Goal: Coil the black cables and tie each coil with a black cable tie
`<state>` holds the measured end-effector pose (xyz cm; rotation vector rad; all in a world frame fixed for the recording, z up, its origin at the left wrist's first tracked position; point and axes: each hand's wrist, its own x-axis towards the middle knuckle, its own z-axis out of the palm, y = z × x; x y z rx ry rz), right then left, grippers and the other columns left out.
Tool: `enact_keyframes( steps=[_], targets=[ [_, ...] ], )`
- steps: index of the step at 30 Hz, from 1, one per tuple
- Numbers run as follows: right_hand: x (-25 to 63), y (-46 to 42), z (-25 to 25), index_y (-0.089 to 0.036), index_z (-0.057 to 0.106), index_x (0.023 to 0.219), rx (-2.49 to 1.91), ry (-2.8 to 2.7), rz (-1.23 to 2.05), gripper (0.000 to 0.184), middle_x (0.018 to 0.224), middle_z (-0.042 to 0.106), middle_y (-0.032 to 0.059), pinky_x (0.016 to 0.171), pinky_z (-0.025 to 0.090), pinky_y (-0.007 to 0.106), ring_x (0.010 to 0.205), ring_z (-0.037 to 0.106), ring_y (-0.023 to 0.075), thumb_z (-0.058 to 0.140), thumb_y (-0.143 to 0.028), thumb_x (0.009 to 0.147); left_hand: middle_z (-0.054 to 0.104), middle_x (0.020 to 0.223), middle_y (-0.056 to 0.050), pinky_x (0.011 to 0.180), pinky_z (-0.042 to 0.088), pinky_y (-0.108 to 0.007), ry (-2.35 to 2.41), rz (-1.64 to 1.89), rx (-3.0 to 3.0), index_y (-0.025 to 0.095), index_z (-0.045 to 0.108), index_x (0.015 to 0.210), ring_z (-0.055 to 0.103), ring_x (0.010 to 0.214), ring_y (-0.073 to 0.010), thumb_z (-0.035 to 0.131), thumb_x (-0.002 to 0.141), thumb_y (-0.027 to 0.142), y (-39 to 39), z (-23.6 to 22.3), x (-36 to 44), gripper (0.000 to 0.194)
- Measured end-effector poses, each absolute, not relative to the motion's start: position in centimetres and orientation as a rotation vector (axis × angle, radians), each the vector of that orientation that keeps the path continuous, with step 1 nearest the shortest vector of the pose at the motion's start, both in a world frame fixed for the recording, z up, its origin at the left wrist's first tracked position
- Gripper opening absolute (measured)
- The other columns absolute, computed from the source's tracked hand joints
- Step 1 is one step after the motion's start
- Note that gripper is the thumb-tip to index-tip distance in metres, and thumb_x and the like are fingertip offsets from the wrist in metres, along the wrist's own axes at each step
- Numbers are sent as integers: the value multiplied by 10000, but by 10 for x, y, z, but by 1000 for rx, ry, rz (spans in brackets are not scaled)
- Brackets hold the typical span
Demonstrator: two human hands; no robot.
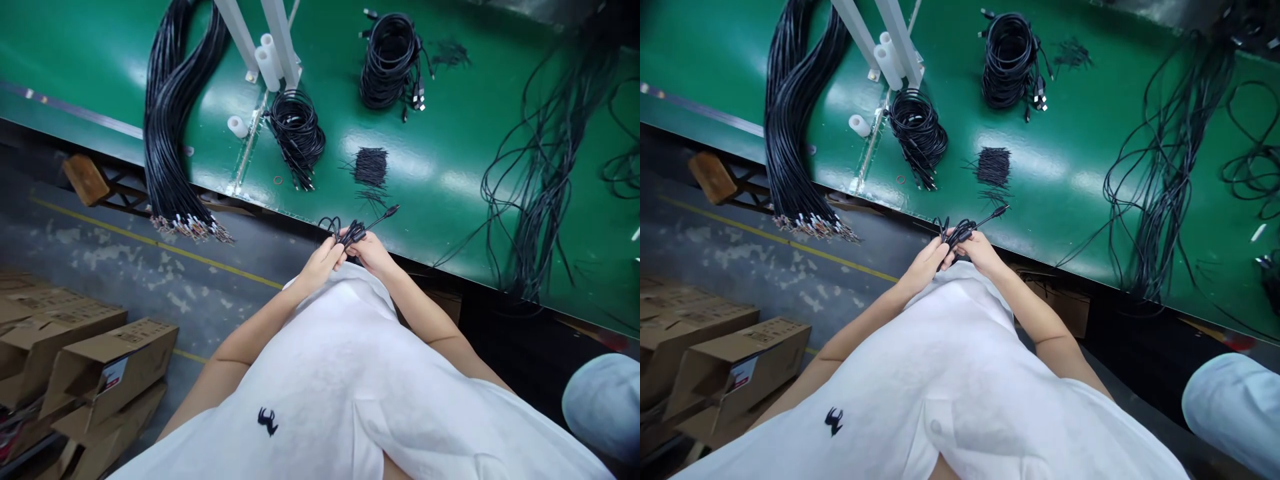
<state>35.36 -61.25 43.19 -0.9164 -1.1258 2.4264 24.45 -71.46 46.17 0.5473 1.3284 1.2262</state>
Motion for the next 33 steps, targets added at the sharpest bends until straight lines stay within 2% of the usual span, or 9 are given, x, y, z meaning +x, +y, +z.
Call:
enact_keyframes(
  steps=[2, 4, 8, 16, 20, 23, 27, 29, 33],
  targets=[
    [349, -614, 430, -174, 640, 790, -928, -1107, 2403, 240, 520, 383, -81, 520, 246, 231, 502, 293, 63, 733, -367, 683, 531, 655, 48, 586, 365, -217, 1438, 1343, 503, 181, 542, 996, 442, 560, -83, 620, 899, 394, -716, 462, 248, 247],
    [346, -615, 428, -185, 608, 737, -922, -1197, 2348, 210, 515, 344, -82, 521, 254, 235, 499, 294, 70, 697, -376, 733, 547, 679, 56, 578, 365, -214, 1466, 1411, 462, 196, 516, 1182, 447, 557, -86, 643, 885, 341, -717, 462, 248, 354],
    [350, -617, 429, -203, 624, 749, -837, -1806, 1902, 189, 729, 569, 7, 628, 398, 269, 659, 498, 129, 573, -350, 856, 537, 699, 51, 616, 387, -212, 1502, 1379, 572, 207, 532, 1318, 443, 586, -94, 613, 898, 311, -722, 463, 241, 440],
    [361, -601, 443, -164, 692, 928, -278, -2793, 459, 321, 1066, 677, 137, 827, 451, 362, 967, 603, 226, 380, -206, 994, 558, 690, 38, 632, 391, -220, 1767, 1215, 755, 160, 644, 1179, 477, 618, -101, 539, 905, 247, -715, 446, 233, 306],
    [353, -580, 450, -86, 665, 1021, 192, -2802, 34, 263, 1322, 588, 168, 1090, 362, 445, 1319, 445, 283, 414, -128, 957, 570, 690, 27, 636, 401, -237, 1713, 1123, 812, 134, 648, 972, 499, 628, -105, 514, 883, 197, -702, 433, 233, 173],
    [346, -569, 446, -88, 665, 891, 265, -2797, -146, 223, 1028, 665, 154, 1077, 375, 460, 1085, 572, 273, 451, -128, 934, 543, 629, 44, 595, 386, -240, 1546, 1090, 677, 131, 594, 932, 505, 587, -103, 536, 843, 177, -689, 419, 229, 116],
    [341, -555, 437, -131, 648, 802, 458, -2853, -247, 200, 769, 592, 68, 833, 475, 397, 742, 554, 210, 479, -110, 909, 542, 611, 58, 551, 340, -234, 1376, 1194, 477, 141, 558, 940, 480, 544, -87, 618, 787, 202, -677, 407, 220, 175],
    [340, -550, 436, -125, 660, 824, 559, -2839, -288, 210, 811, 606, 81, 786, 468, 384, 771, 557, 217, 469, -110, 910, 533, 591, 60, 571, 339, -246, 1340, 1201, 484, 143, 573, 858, 460, 540, -82, 629, 775, 191, -677, 407, 219, 111],
    [337, -544, 435, -117, 684, 931, 670, -2766, -281, 253, 1164, 618, 144, 917, 430, 420, 1102, 540, 268, 431, -114, 926, 518, 545, 51, 614, 347, -283, 1381, 1189, 498, 143, 567, 688, 455, 547, -97, 615, 777, 153, -677, 407, 218, 102]
  ],
)
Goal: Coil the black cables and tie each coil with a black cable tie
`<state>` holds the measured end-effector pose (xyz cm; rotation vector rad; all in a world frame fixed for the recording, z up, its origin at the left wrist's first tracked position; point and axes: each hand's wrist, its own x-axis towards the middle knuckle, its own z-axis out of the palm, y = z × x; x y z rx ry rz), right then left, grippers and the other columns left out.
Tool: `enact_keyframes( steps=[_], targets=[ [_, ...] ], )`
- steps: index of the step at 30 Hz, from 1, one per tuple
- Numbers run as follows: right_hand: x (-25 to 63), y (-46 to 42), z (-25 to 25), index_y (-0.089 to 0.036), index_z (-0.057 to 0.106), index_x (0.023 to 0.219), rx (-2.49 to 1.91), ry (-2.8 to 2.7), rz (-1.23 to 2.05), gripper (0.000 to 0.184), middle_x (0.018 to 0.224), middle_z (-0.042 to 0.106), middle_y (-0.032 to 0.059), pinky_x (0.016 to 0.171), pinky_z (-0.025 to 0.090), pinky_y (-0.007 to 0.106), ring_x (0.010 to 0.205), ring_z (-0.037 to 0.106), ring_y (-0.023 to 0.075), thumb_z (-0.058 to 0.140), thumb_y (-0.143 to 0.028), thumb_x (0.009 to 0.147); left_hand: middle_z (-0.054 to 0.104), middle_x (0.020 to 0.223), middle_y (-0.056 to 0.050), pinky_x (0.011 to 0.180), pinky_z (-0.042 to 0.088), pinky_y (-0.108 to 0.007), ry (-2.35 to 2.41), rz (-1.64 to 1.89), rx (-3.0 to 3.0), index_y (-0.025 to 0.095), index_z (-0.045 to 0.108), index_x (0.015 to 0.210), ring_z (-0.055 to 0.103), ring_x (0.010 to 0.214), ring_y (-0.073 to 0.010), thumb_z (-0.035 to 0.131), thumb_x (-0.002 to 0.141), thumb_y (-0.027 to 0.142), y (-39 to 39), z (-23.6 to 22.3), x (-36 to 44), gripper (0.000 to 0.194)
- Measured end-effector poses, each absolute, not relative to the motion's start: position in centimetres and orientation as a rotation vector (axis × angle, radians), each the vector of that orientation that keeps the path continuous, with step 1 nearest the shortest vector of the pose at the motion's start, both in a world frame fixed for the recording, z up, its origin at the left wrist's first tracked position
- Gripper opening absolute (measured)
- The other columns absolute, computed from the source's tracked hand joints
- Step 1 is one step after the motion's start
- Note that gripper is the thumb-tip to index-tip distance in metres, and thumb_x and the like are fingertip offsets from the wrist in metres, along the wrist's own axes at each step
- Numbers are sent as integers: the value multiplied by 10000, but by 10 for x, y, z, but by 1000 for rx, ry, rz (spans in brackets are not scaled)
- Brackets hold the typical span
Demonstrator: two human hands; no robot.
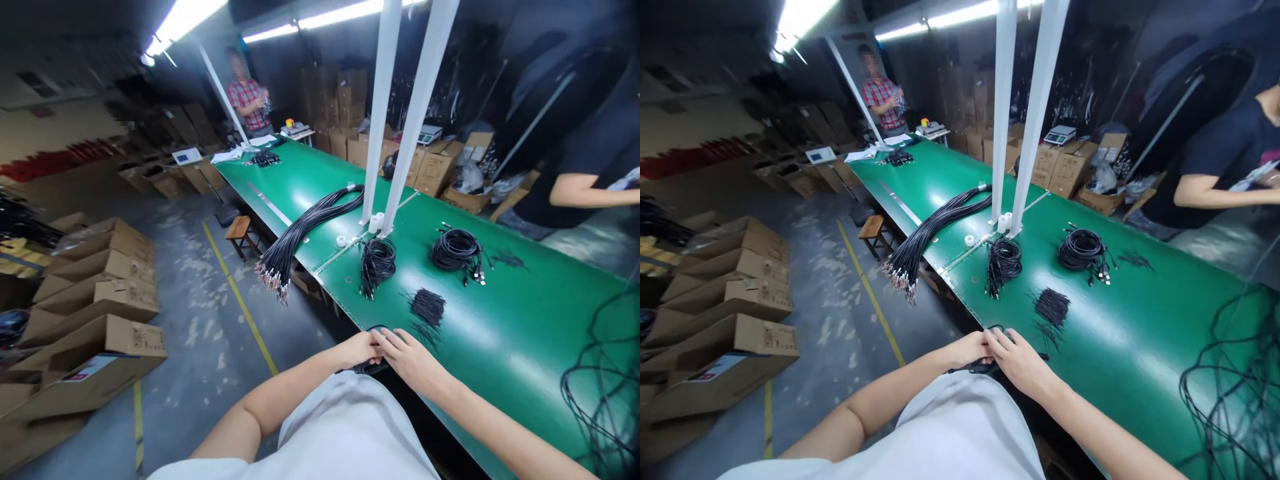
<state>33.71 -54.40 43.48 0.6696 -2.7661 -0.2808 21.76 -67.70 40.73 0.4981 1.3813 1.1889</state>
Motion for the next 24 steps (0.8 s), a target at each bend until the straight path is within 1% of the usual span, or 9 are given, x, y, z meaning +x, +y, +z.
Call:
enact_keyframes(
  steps=[1, 2, 4, 6, 9, 12, 16, 20, 24],
  targets=[
    [336, -543, 434, -117, 682, 926, 689, -2765, -288, 251, 1161, 617, 144, 900, 433, 411, 1099, 542, 265, 431, -109, 926, 519, 540, 49, 613, 344, -288, 1389, 1192, 492, 145, 561, 665, 457, 546, -101, 613, 765, 130, -677, 407, 217, 113],
    [335, -543, 434, -121, 673, 895, 702, -2779, -297, 240, 1078, 629, 132, 847, 445, 392, 1023, 564, 250, 435, -102, 924, 524, 540, 47, 612, 340, -291, 1387, 1198, 490, 145, 560, 655, 461, 548, -104, 608, 748, 108, -676, 406, 217, 112],
    [333, -543, 433, -134, 641, 842, 698, -2822, -314, 211, 847, 599, 74, 711, 441, 350, 795, 564, 206, 450, -89, 919, 532, 545, 48, 609, 334, -290, 1368, 1208, 485, 148, 561, 654, 468, 555, -106, 597, 716, 79, -674, 404, 216, 100],
    [333, -545, 434, -125, 633, 911, 680, -2833, -347, 181, 779, 555, 43, 646, 425, 334, 693, 531, 187, 457, -80, 914, 520, 534, 55, 602, 326, -285, 1339, 1216, 478, 153, 555, 644, 459, 554, -103, 607, 693, 88, -673, 402, 215, 96],
    [335, -551, 436, -79, 634, 993, 647, -2778, -496, 230, 801, 549, 68, 628, 416, 349, 699, 524, 201, 430, -49, 891, 508, 516, 56, 599, 321, -282, 1296, 1215, 468, 155, 535, 600, 445, 553, -98, 679, 662, 156, -670, 397, 211, 157],
    [337, -555, 437, -88, 656, 871, 578, -2763, -708, 269, 745, 515, 79, 580, 374, 363, 681, 497, 215, 399, -15, 844, 542, 545, 42, 599, 327, -278, 1256, 1187, 460, 144, 564, 613, 471, 567, -101, 746, 616, 222, -665, 390, 207, 197],
    [338, -555, 433, -113, 679, 801, 580, -2838, -889, 274, 696, 495, 77, 556, 340, 359, 674, 475, 226, 418, -29, 814, 558, 533, 26, 593, 353, -277, 1240, 1138, 458, 136, 598, 615, 500, 553, -108, 730, 595, 202, -656, 380, 205, 149],
    [336, -554, 427, -135, 701, 828, 638, -3015, -912, 216, 712, 546, 83, 568, 349, 342, 687, 489, 225, 494, -75, 824, 532, 501, 33, 577, 356, -273, 1220, 1142, 479, 148, 554, 575, 482, 522, -104, 673, 588, 118, -648, 377, 212, 124],
    [326, -544, 434, -129, 704, 852, 379, -3338, -638, 178, 784, 638, 112, 607, 381, 335, 771, 585, 239, 536, -78, 826, 557, 584, 40, 583, 349, -256, 1163, 1209, 474, 151, 610, 758, 497, 566, -104, 568, 603, 54, -638, 382, 219, 188]
  ],
)
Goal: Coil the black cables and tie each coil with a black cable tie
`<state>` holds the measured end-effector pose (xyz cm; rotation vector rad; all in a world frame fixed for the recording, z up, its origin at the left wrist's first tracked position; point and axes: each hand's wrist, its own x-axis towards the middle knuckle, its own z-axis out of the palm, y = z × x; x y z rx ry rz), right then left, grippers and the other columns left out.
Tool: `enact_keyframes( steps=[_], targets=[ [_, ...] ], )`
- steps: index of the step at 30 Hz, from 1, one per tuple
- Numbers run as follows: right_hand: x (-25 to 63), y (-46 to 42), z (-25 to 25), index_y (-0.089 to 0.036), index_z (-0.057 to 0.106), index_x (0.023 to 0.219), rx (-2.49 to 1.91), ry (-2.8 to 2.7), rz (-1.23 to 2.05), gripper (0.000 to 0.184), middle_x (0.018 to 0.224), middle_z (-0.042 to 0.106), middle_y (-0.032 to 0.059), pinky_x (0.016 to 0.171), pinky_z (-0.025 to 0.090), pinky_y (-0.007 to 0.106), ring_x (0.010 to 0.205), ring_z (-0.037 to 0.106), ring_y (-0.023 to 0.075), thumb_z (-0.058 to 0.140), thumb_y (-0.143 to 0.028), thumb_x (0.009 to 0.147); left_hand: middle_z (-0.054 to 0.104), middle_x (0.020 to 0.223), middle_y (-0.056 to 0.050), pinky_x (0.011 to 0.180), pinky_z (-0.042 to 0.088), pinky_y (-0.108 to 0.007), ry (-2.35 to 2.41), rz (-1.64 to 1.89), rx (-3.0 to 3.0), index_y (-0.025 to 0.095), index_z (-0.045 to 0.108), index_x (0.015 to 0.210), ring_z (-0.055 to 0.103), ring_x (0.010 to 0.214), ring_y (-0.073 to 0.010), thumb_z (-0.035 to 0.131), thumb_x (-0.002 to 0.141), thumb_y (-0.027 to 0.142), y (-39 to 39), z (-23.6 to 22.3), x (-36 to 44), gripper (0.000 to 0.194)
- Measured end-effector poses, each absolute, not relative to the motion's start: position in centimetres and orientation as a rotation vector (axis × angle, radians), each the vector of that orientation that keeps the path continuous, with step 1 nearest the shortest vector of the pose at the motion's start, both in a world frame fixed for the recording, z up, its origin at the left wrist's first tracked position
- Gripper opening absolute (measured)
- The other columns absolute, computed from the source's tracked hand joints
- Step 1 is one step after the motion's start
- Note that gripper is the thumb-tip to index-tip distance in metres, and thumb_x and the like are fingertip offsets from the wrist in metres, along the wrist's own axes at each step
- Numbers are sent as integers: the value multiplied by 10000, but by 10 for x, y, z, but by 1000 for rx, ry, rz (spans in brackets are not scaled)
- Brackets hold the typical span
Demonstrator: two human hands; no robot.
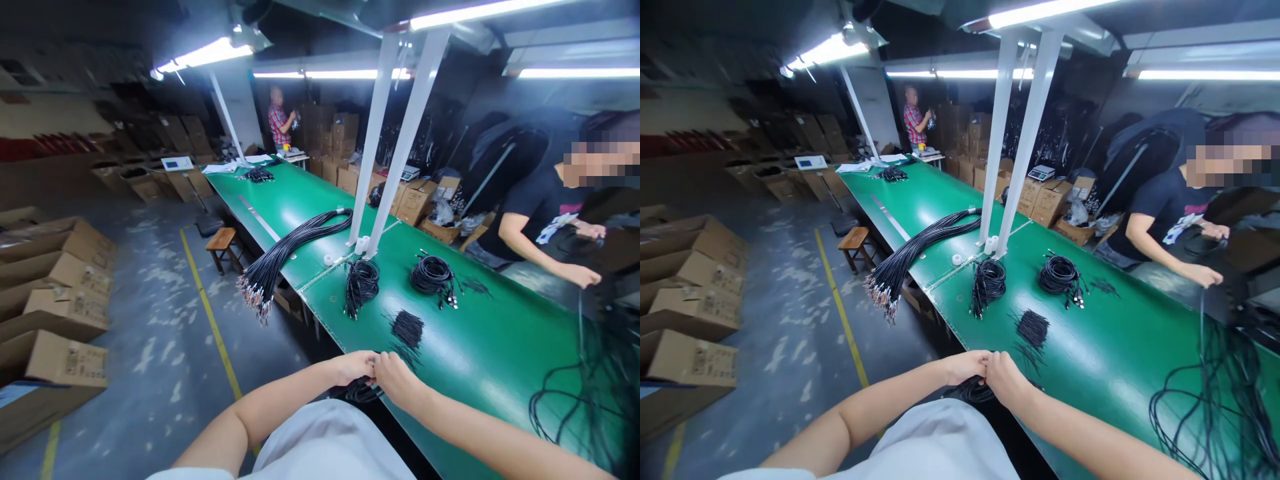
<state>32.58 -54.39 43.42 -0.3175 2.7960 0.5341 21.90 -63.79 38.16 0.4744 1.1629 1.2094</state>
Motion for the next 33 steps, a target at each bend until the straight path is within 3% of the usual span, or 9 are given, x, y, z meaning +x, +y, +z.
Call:
enact_keyframes(
  steps=[6, 9, 12, 15, 19, 23, 26, 30, 33],
  targets=[
    [302, -515, 452, -94, 692, 972, 168, 2752, 157, 243, 899, 721, 138, 632, 428, 282, 857, 710, 229, 456, -104, 914, 678, 914, -35, 799, 418, -282, 1143, 1365, 444, 189, 545, 1364, 611, 825, -144, 479, 612, -4, -623, 386, 210, 779],
    [300, -510, 450, -81, 672, 997, 222, 2789, 186, 262, 892, 724, 142, 626, 443, 262, 849, 723, 220, 422, -72, 917, 650, 1167, -60, 967, 388, -328, 1371, 1234, 970, 259, 481, 1450, 580, 1068, -200, 547, 671, -5, -622, 390, 194, 825],
    [305, -509, 442, -83, 648, 1010, 200, 2902, 224, 219, 907, 717, 140, 608, 461, 266, 826, 722, 216, 468, -62, 887, 590, 1216, -83, 995, 363, -396, 1828, 926, 1558, 320, 406, 1499, 515, 1116, -267, 704, 773, 184, -619, 394, 181, 796],
    [310, -506, 431, -108, 626, 951, 92, 3015, 297, 150, 883, 702, 120, 596, 467, 272, 803, 710, 210, 510, -67, 865, 563, 1157, -116, 902, 378, -392, 2102, 629, 1920, 312, 422, 1487, 495, 1038, -287, 757, 771, 423, -613, 394, 176, 798],
    [314, -501, 418, -128, 602, 934, 18, 3043, 366, 116, 878, 688, 100, 594, 460, 281, 780, 691, 202, 530, -73, 862, 581, 1111, -159, 886, 364, -419, 2224, 522, 2122, 170, 508, 1394, 494, 1025, -308, 678, 790, 586, -603, 391, 174, 753],
    [315, -499, 413, -128, 599, 948, 39, 3026, 342, 126, 892, 688, 98, 589, 424, 293, 778, 690, 207, 535, -68, 857, 556, 1303, -205, 1063, 277, -492, 2068, 501, 2366, 112, 608, 1213, 456, 1215, -349, 664, 819, 555, -594, 396, 174, 595],
    [312, -488, 417, -141, 613, 896, 178, 2985, 236, 143, 865, 689, 87, 585, 382, 300, 791, 694, 218, 477, -102, 916, 643, 1089, -220, 972, 374, -478, 2184, 327, 2105, 72, 639, 1067, 556, 1077, -348, 681, 810, 545, -591, 401, 189, 540],
    [311, -467, 420, -139, 625, 849, 357, 2910, 125, 222, 850, 702, 86, 589, 329, 294, 827, 704, 215, 428, -60, 916, 675, 1054, -201, 813, 460, -419, 2015, 296, 1763, 91, 614, 1147, 642, 946, -343, 759, 735, 537, -603, 405, 214, 624],
    [320, -463, 413, -134, 611, 819, 274, 2914, 161, 190, 818, 692, 89, 572, 291, 300, 781, 692, 205, 460, -30, 869, 720, 1043, -98, 787, 477, -359, 1590, 374, 1766, 203, 662, 1081, 680, 933, -285, 678, 838, 446, -612, 407, 212, 344]
  ],
)
